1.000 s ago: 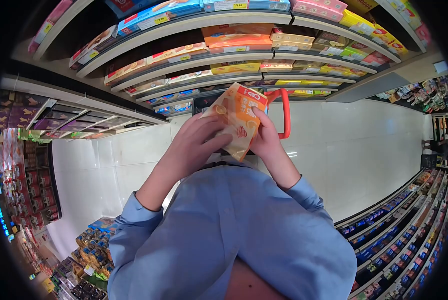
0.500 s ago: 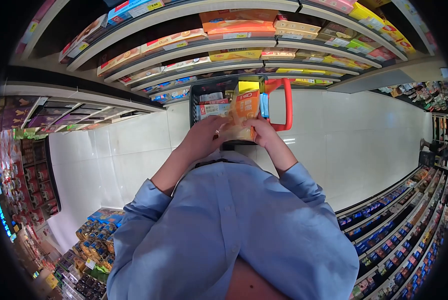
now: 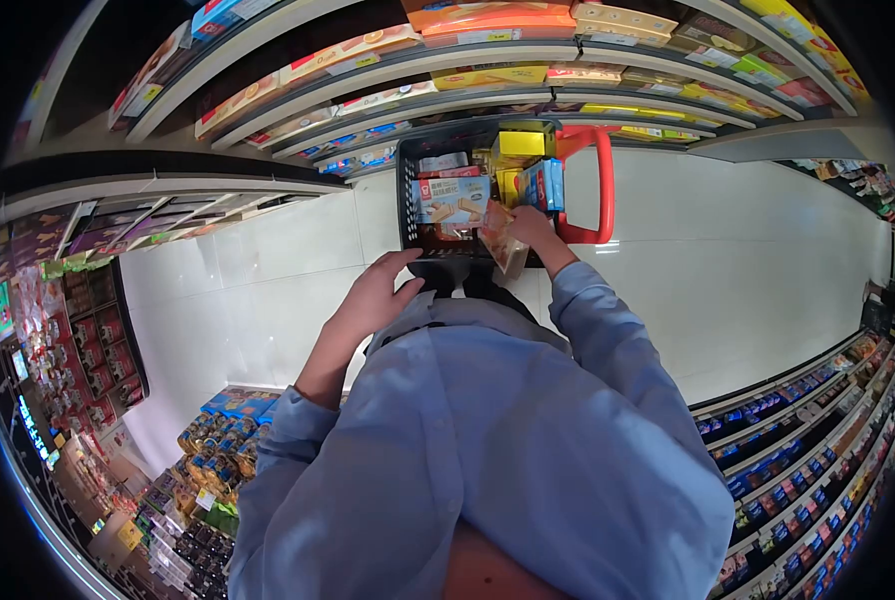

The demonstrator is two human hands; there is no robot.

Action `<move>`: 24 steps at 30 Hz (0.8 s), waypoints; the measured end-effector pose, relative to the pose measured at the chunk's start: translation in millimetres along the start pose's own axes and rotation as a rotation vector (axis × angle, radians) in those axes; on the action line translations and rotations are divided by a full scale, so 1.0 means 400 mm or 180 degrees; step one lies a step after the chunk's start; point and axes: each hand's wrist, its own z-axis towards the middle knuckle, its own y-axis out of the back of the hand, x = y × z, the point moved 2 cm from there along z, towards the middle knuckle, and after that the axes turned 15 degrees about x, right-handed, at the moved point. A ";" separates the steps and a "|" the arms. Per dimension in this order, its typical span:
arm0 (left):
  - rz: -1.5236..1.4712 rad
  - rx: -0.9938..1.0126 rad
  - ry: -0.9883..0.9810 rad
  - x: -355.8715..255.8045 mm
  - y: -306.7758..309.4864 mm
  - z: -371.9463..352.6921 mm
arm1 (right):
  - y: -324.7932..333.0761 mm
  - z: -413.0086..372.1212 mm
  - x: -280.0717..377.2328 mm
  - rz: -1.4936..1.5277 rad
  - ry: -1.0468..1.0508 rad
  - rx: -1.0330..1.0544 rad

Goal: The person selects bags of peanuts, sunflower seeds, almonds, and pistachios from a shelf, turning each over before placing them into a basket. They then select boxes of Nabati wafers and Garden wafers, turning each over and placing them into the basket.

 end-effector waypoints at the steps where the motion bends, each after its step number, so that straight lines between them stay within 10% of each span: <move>1: 0.0012 0.0014 0.0048 0.002 0.001 -0.009 | 0.013 0.005 0.008 -0.0315 -0.0028 0.0141; 24: -0.0267 -0.0088 0.0075 0.084 0.026 -0.052 | -0.123 0.048 0.056 -0.0168 0.0015 -0.1491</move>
